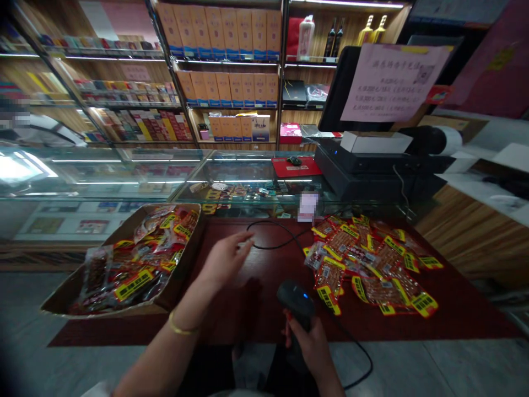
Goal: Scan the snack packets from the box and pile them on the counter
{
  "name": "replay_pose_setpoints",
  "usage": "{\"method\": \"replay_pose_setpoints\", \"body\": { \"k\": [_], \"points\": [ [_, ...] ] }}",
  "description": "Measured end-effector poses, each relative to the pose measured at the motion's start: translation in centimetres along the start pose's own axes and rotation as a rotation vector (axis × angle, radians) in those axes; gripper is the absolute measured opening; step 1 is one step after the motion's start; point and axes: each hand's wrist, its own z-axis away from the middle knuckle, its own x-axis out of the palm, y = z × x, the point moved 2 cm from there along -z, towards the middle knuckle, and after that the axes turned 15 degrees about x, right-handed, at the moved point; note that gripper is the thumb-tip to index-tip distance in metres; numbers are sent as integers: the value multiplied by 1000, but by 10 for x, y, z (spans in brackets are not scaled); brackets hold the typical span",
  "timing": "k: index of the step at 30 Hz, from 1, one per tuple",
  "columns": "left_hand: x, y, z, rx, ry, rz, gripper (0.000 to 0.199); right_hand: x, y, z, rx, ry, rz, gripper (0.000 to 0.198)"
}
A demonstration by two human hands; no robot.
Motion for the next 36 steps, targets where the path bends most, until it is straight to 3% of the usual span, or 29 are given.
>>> {"method": "replay_pose_setpoints", "body": {
  "k": [2,4,6,8,11,16,21,23,26,28,30,33,36],
  "points": [
    [-66,-26,34,-110,87,-299,42,1,1,0,13,-2,31,51],
    [-119,-55,65,-285,42,-605,48,2,1,1,22,22,37,52],
    [-151,-84,92,-454,-97,-771,59,5,-1,3,23,46,28,52],
    [-164,-107,111,-579,-275,-787,71,8,-4,5,31,58,25,51],
    [-161,-120,123,-614,-409,-787,67,10,-6,8,50,65,45,51],
    [-154,-111,124,-547,-336,-810,41,2,0,7,66,79,90,50],
    [-163,-100,133,-565,-257,-674,39,-3,4,4,83,71,111,51],
    [-169,-89,134,-536,-185,-649,39,-2,3,5,87,74,111,52],
    [-175,-63,130,-504,101,-574,38,-1,1,6,82,73,118,52],
    [-170,-44,123,-457,312,-342,43,0,1,6,72,75,134,52],
    [-153,-31,112,-402,446,17,49,0,1,6,60,82,135,53],
    [-110,-27,95,-432,471,510,54,1,0,6,55,87,112,54],
    [-59,-37,84,-548,443,851,44,5,-3,7,65,84,119,57]
  ]
}}
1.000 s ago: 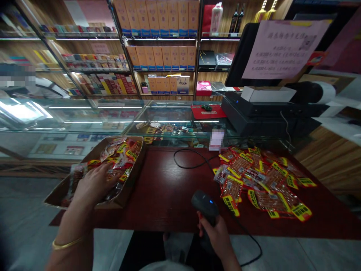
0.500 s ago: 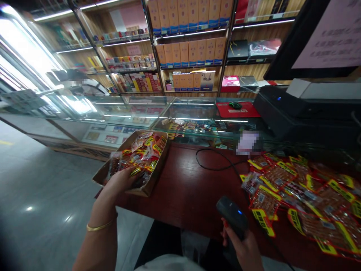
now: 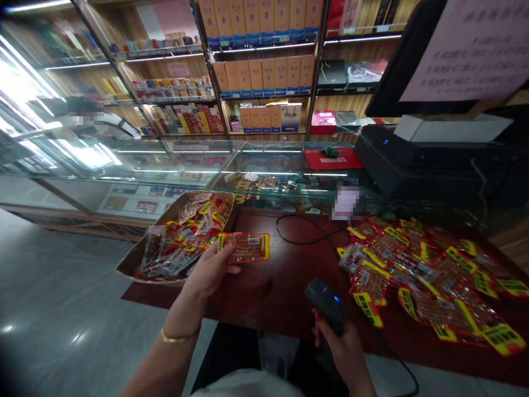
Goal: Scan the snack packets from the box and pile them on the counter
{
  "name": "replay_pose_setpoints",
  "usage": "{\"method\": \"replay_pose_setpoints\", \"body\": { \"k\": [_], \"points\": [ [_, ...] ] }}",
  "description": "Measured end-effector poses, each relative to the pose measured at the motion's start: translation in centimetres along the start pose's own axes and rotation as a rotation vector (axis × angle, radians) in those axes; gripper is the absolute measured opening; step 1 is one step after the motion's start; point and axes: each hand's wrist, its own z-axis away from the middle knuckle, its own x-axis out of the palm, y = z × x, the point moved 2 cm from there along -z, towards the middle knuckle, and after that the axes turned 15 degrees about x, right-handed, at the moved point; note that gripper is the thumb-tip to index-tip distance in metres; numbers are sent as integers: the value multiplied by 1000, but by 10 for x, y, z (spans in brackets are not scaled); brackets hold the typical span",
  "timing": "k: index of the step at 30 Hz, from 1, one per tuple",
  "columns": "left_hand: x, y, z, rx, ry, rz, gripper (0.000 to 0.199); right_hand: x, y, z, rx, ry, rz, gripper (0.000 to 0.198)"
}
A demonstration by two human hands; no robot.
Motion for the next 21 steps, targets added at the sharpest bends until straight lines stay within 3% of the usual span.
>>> {"method": "replay_pose_setpoints", "body": {
  "k": [3,7,10,21],
  "points": [
    [19,-37,-2,-153,-17,222,31,4,-6,4,-28,33,7,57],
    [31,-63,5,-215,-171,347,35,10,-12,12,-30,61,105,58],
    [32,-72,10,-188,-220,345,38,11,-19,21,-47,93,162,57],
    [26,-84,9,-271,-102,347,19,9,-45,49,-145,182,397,55]
  ]
}}
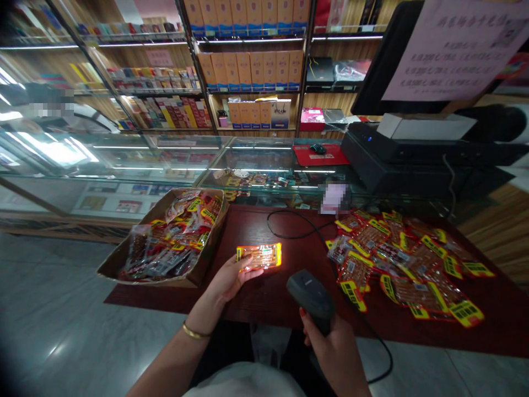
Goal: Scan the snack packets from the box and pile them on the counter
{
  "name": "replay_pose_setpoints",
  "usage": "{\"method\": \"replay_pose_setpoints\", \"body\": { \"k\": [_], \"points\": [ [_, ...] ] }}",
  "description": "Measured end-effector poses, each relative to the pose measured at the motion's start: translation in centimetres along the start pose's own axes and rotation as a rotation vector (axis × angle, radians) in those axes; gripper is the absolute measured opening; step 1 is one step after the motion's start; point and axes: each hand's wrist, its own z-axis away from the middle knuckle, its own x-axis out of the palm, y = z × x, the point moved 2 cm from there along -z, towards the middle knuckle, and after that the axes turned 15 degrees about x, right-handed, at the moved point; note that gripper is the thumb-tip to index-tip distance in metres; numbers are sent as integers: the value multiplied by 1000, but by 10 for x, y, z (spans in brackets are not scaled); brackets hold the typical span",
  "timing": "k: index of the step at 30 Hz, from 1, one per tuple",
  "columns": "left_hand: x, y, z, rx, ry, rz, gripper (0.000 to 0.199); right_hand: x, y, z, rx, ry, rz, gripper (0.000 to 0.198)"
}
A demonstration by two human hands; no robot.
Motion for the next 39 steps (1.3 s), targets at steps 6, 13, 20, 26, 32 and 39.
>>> {"method": "replay_pose_setpoints", "body": {
  "k": [6,13,20,26,32,39],
  "points": [
    [4,0,1,-5,-13,-16,18,-2,0,-1,0,6,48,52],
    [6,-5,0,-5,-83,-52,28,0,4,-11,24,3,81,49],
    [53,-32,-16,-29,-165,-90,36,-6,13,-13,17,22,-45,47],
    [178,-74,-53,-167,-353,48,27,-25,31,-4,56,139,-139,51],
    [255,-83,-84,-223,-419,-3,28,-39,43,-4,81,168,-124,57],
    [139,-7,-42,328,-349,-492,40,-18,42,-17,84,37,-240,51]
  ]
}}
